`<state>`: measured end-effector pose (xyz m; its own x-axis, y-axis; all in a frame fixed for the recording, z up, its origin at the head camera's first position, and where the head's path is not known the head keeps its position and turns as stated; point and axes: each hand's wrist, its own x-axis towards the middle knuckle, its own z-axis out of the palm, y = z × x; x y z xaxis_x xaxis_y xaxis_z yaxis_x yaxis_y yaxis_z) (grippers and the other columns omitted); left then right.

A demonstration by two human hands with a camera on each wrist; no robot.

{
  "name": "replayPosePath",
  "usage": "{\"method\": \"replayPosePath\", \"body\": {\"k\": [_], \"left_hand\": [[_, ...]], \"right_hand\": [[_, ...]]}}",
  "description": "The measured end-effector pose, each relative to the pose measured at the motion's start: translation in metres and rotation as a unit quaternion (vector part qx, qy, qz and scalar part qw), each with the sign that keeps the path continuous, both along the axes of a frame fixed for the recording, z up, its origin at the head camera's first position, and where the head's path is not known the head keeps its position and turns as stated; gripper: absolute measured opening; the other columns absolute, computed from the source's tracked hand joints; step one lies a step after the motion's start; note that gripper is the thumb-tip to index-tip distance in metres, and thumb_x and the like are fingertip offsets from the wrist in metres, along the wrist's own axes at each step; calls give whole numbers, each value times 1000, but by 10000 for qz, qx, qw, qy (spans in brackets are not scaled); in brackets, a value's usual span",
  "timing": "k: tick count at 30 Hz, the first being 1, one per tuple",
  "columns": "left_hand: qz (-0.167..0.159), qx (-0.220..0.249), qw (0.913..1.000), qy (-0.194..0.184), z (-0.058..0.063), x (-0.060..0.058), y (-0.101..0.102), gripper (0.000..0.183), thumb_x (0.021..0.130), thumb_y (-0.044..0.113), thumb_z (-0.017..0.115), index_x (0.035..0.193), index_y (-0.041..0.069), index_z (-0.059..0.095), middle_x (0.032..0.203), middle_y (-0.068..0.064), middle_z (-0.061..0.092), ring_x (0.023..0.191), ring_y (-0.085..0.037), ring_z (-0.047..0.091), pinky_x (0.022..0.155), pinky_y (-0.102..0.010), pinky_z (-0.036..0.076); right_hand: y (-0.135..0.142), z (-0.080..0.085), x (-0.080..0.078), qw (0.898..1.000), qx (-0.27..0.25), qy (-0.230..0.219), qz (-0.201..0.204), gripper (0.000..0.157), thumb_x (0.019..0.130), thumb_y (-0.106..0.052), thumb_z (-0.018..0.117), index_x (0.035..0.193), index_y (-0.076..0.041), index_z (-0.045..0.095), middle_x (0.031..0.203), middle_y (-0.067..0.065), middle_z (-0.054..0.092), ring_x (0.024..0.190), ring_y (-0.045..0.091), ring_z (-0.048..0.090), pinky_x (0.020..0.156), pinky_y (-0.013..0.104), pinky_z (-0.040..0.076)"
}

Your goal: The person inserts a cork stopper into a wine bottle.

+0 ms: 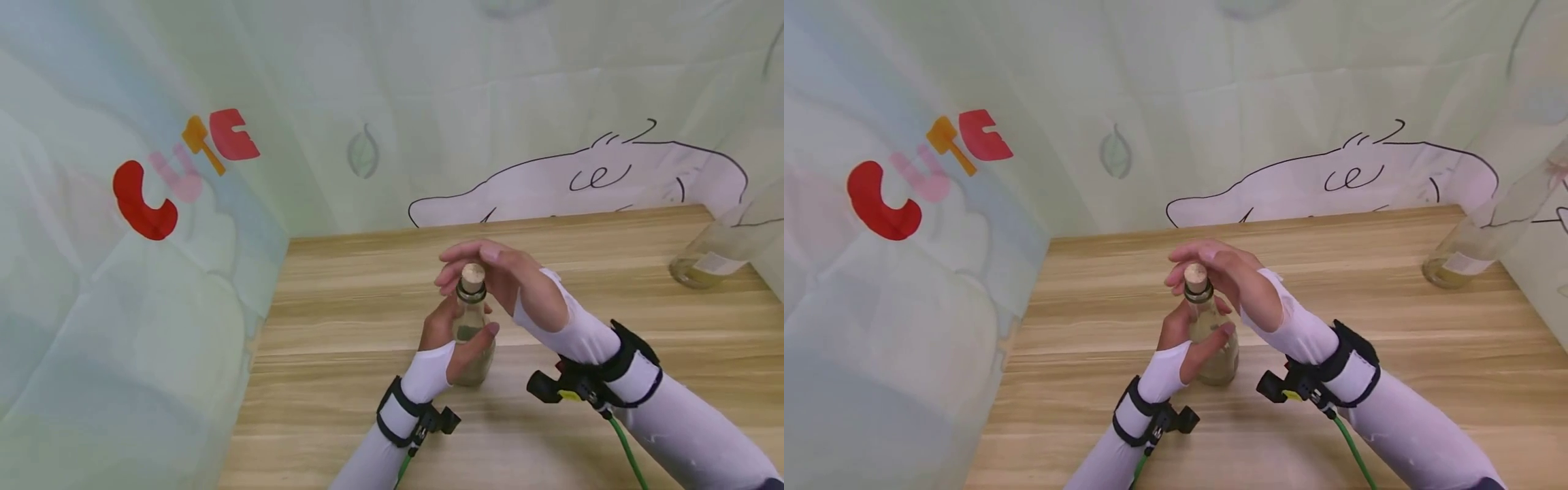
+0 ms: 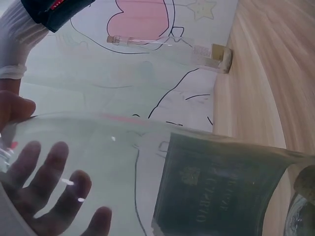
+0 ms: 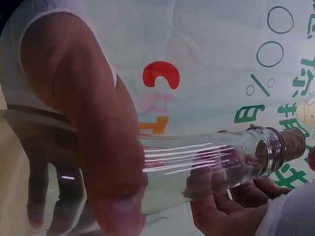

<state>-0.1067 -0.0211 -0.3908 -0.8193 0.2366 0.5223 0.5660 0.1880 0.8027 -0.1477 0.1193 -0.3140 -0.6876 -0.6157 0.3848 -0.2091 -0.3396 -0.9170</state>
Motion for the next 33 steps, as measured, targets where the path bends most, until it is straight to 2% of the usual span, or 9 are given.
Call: {"method": "replayPosePath", "body": {"k": [4,8,12,16,18,20,27,29,33], "left_hand": [[-5,-49,9997,-252,2,2,-1,51,77,4,65,123,10,43,95,-11,59,95,-13,52,86,-38,39],[117,-122,9991,-387,2,2,-1,56,77,8,66,126,13,40,108,-6,57,101,-12,50,87,-38,39],[189,-101,9994,-275,-13,-4,0,52,77,13,67,123,11,43,118,-2,52,106,-12,49,88,-35,39],[300,-197,9992,-174,-32,-11,1,47,76,18,68,117,12,46,111,1,55,100,-10,51,84,-30,42],[349,-171,9991,-154,-35,-12,1,42,75,18,68,111,11,49,105,1,56,95,-11,53,80,-29,44],[339,-35,9993,-145,-35,-11,1,36,74,15,69,105,8,51,100,-1,57,91,-12,53,77,-29,45],[288,157,9993,-190,-9,0,2,33,71,2,68,100,-1,52,95,-8,57,88,-13,53,75,-35,46],[294,142,9991,-254,-8,2,2,34,71,2,68,101,-1,52,96,-9,57,88,-13,52,75,-36,46],[375,21,9991,-213,-22,-4,2,38,71,5,69,104,2,51,98,-7,57,90,-13,53,75,-32,46]], "right_hand": [[-5,-1,-1,9997,-63,12,237,48,95,-16,14,107,14,50,91,32,54,90,43,49,87,53,32],[-10,-5,1,9984,-120,-230,495,52,93,-20,15,96,16,52,84,32,54,83,43,51,77,55,37],[-14,-11,3,9982,-162,-313,475,54,92,-24,15,85,15,52,72,29,51,70,40,51,64,53,41],[-16,-16,3,9986,-235,-329,332,53,91,-27,18,76,12,51,65,25,48,63,41,49,58,51,41],[-18,-19,4,9989,-178,-314,287,52,91,-29,21,73,10,50,64,24,47,61,40,48,58,50,41],[-19,-21,4,9995,-49,-264,175,50,90,-31,23,72,7,49,63,22,47,60,38,47,56,47,41],[-20,-24,6,9992,282,-206,-216,46,88,-32,25,69,2,49,60,19,45,56,31,46,47,41,38],[-21,-24,7,9990,314,-208,-250,44,88,-30,25,69,1,48,60,18,44,56,33,45,46,40,36],[-21,-24,8,9986,400,-179,-303,41,87,-28,24,69,0,48,59,17,44,56,32,45,45,38,34]]}}
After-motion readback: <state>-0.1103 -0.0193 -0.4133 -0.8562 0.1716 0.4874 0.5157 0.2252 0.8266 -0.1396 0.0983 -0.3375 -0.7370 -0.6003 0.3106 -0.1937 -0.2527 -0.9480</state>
